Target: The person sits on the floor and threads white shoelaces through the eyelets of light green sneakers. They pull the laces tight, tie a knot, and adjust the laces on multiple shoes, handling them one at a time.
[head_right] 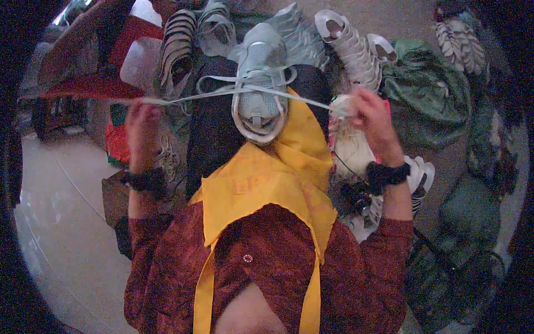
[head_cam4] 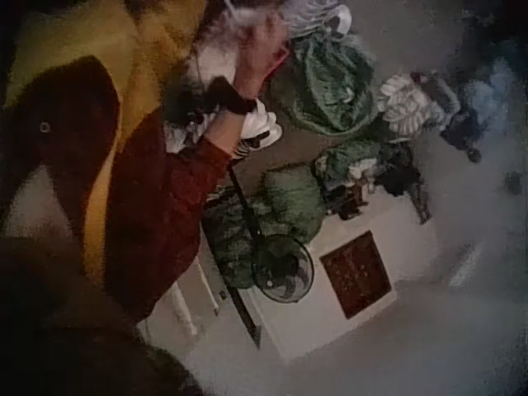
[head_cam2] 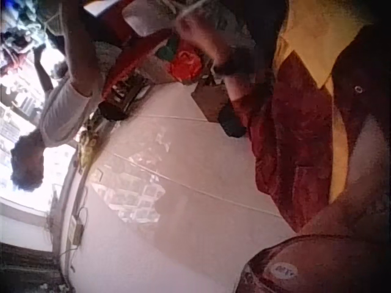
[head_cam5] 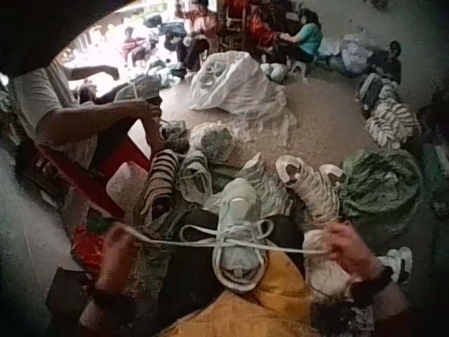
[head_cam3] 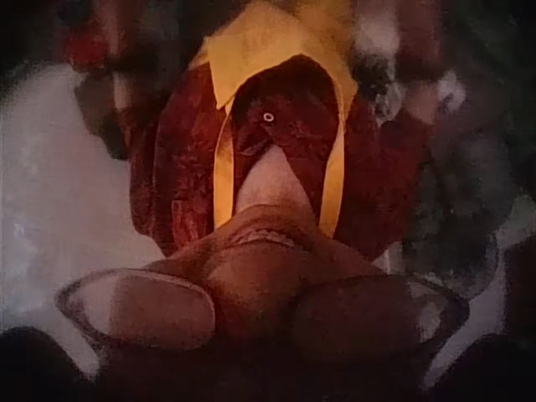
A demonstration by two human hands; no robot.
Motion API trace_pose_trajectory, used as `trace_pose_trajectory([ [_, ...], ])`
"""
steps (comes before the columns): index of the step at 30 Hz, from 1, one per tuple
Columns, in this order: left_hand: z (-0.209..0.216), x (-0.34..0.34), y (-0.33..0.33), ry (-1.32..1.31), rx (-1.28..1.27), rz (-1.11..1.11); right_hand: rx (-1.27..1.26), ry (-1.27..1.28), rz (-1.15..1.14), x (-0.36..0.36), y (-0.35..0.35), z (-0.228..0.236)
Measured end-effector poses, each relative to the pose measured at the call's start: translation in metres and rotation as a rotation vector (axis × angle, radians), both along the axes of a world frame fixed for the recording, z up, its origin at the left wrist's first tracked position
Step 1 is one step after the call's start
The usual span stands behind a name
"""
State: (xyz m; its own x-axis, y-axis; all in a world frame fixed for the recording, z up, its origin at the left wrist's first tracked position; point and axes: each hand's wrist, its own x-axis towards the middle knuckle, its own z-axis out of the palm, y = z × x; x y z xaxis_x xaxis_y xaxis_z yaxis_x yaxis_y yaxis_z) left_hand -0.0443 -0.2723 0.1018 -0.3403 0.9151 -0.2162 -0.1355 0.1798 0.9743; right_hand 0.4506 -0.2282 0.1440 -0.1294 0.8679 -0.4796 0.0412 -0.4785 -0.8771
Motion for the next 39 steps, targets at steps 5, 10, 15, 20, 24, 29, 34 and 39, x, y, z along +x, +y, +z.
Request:
trace_pose_trajectory([
  [5,-0.051,-0.148,-0.066,0.052,-0.132,-0.021,0.069,0.075,-0.321,0.161,-0.044,-0.046],
  [10,-0.018,-0.071,-0.041,0.751,-0.217,-0.189,0.101,-0.529,-0.118,0.077,-0.034,-0.030],
  [15,0.026,0.056,0.017,0.620,0.151,-0.362,0.413,-0.440,0.067,-0.027,-0.007,-0.018],
  [20,0.019,0.126,0.044,0.522,0.216,-0.559,0.233,-0.377,0.264,-0.086,0.013,-0.005],
  [24,0.007,0.125,0.059,0.484,0.129,-0.721,0.440,-0.565,0.487,-0.093,0.022,-0.005],
  [29,0.004,0.117,0.068,0.306,0.110,-0.832,0.406,-0.445,0.398,-0.088,0.021,-0.023],
  [34,-0.002,0.115,0.069,0.233,0.067,-0.818,0.211,-0.225,0.436,-0.065,0.012,-0.009],
  [39,-0.005,0.123,0.059,0.274,0.099,-0.743,0.101,-0.291,0.445,-0.007,0.003,0.004],
])
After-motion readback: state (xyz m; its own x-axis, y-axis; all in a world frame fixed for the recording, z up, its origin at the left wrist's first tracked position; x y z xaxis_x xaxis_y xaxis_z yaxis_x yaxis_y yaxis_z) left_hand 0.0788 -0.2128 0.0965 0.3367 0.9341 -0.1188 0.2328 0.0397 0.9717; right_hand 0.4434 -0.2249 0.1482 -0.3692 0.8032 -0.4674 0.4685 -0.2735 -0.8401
